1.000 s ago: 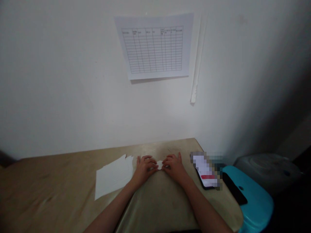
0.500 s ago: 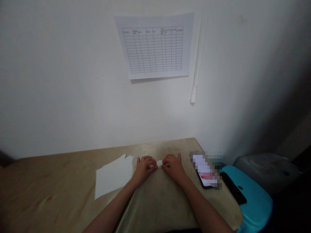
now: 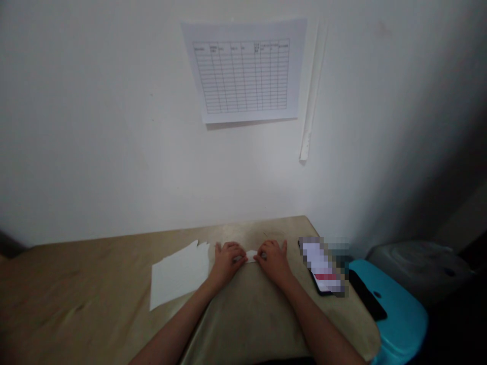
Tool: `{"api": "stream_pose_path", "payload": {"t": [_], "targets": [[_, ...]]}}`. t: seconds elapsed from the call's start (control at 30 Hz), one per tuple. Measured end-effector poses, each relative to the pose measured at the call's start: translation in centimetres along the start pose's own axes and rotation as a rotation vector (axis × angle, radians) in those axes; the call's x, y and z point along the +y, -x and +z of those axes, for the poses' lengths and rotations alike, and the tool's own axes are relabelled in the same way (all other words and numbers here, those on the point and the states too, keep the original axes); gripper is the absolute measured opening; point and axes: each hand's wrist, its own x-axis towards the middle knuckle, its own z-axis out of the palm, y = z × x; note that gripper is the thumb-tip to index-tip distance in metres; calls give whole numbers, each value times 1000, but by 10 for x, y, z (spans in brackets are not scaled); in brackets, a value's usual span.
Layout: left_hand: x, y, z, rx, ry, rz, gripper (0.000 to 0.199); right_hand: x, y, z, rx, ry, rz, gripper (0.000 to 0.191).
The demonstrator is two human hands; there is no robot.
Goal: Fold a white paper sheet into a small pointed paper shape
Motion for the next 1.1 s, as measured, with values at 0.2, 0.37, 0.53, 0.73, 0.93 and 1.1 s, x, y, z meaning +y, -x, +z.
{"api": "stream_pose_path", "payload": {"t": [0.2,0.37,0.53,0.73,0.93,1.1], "targets": [[3,0,-1,-12,-66,22,11,-3,1,-2,-20,8,16,12],[7,-1,-1,-18,-98,-9,9,-4,1,-2,-25,9,25,12],[7,0,0,-12,-97,-13,7,-3,1,-1,-27,1,29,13],[6,-2,1,-17,-64,-45,7,0,0,2,-25,15,41,11],[5,-2,2,-16,-23,-68,5,-2,-1,3,-23,32,55,10],[3,0,3,7,21,-103,6,-3,1,3,-28,12,66,11]]}}
